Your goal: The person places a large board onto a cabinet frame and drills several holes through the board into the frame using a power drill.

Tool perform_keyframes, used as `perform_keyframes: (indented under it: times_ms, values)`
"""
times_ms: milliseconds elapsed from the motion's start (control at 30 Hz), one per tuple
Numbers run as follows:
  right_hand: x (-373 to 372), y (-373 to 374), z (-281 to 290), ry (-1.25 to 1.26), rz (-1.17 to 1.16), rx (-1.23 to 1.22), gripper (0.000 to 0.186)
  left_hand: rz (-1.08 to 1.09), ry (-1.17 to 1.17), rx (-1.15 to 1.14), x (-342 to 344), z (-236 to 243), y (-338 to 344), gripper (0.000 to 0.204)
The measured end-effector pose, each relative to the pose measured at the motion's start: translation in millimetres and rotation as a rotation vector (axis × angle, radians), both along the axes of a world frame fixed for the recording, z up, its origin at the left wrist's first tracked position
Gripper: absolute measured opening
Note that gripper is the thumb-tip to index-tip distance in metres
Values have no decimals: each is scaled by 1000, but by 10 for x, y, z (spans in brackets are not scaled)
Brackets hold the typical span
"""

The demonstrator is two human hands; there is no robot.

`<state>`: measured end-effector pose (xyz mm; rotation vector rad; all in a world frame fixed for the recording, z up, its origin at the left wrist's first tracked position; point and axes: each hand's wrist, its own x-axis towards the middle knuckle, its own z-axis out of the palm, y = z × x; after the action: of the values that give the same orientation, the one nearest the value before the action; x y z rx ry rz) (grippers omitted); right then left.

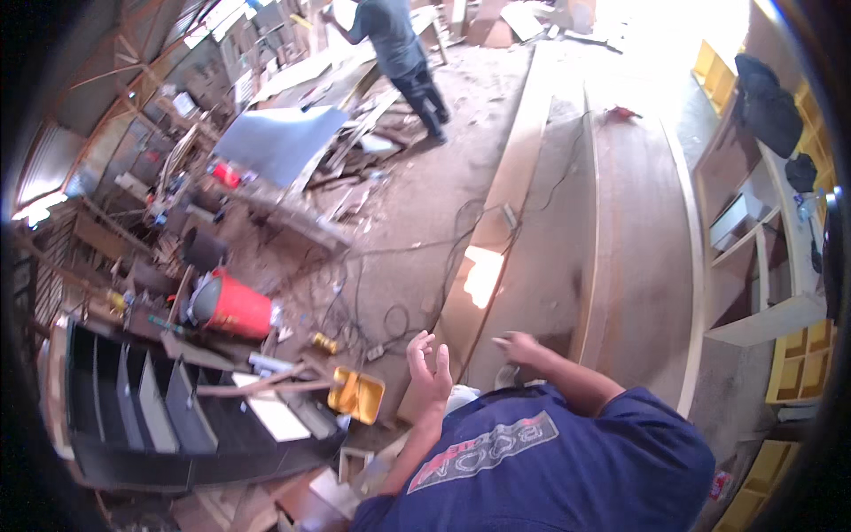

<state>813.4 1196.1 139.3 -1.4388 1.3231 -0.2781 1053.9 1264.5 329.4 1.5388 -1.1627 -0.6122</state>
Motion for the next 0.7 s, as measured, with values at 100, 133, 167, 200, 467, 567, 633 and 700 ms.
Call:
perform_keyframes:
  times_ms: [100, 133, 167, 200, 467, 567, 633, 700]
  values:
    - [788, -925, 944, -1032, -180, 558, 56, -211, -234, -313, -359, 475, -1141, 49]
    - [830, -1150, 1193, -1250, 105, 341, 83, -278, -161, -424, -536, 553, -1524, 56]
    - [996, -1366, 1402, -1415, 263, 98, 111, -343, -86, -537, -688, 614, -1870, 63]
    - [998, -1643, 1552, -1400, 234, 91, 111, -365, -73, -538, -789, 658, -2193, 63]
    - [204, -3819, 2391, -1621, -257, 503, 121, -781, -207, -617, -1391, 674, -4765, 86]
    - [-188, -4534, 3185, -1469, -458, 152, 129, -883, -315, -600, -1404, 570, -6011, 86]
    - [-528, -4875, 3623, -1338, -513, -173, 124, -981, -525, -275, -1350, 381, -6707, 84]
    - [-887, -5213, 3844, -1188, -624, -333, 118, -816, -380, -294, -1689, 224, -7170, 83]
